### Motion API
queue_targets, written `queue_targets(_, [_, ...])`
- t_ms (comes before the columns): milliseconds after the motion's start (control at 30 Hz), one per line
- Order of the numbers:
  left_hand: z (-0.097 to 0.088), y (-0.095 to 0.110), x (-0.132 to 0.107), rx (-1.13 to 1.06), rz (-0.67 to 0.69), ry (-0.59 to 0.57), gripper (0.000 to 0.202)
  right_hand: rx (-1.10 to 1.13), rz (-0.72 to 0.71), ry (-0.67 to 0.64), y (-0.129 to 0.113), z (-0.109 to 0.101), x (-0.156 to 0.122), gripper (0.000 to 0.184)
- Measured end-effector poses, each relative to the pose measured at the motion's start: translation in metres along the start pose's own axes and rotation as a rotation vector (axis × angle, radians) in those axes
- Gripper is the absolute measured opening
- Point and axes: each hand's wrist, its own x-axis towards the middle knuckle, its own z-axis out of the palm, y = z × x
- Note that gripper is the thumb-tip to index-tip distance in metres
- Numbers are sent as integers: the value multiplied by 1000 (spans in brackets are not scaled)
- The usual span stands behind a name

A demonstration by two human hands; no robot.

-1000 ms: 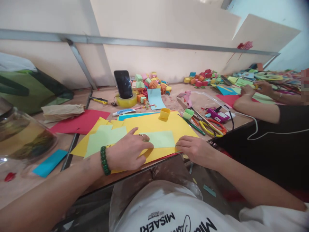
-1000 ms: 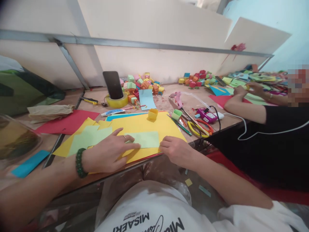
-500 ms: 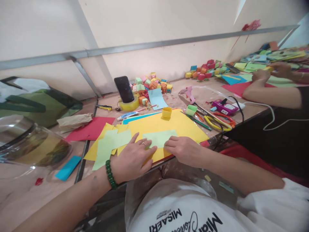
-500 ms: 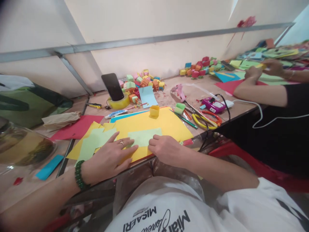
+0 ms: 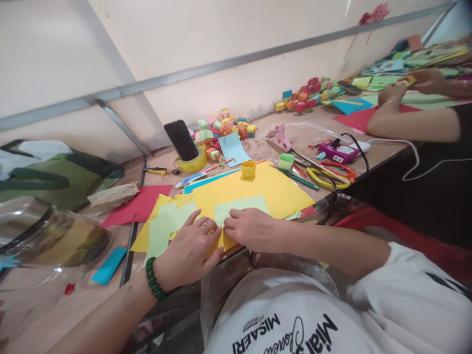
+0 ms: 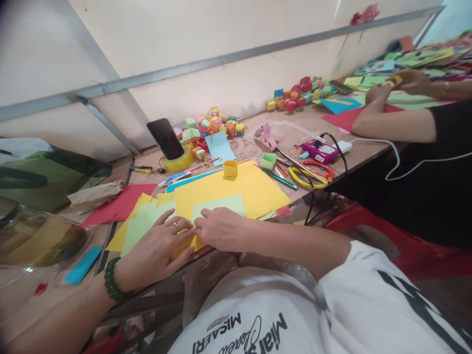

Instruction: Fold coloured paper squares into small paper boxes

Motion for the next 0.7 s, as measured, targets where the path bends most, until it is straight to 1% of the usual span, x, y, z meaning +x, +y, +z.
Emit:
queue_targets(67, [0, 0, -1, 23, 10, 19, 24, -19, -39, 26, 4, 12, 2, 12])
queue_targets(100, [1, 0, -2, 28, 14, 33, 25, -27, -56, 48, 7, 19, -2, 12])
queue_targets(167, [3, 0, -4, 16, 14, 60, 27, -37, -58, 77, 13, 32, -16, 13])
queue_targets(233, [6, -1, -7, -20, 0, 81, 27, -32, -18, 98, 20, 40, -36, 16])
queue_targets(367, [11, -2, -14, -77, -42, 101, 26, -16, 124, 149, 29, 41, -75, 19])
queue_targets(467, [12, -4, -18, -115, -77, 87, 27, -31, 186, 195, 29, 40, -92, 23])
queue_targets(600, [18, -15, -13, -183, -166, 78, 25, -9, 270, 234, 22, 43, -97, 25])
queue_targets(700, [26, -29, 4, -189, -235, 153, 28, -2, 355, 206, 17, 39, -91, 23])
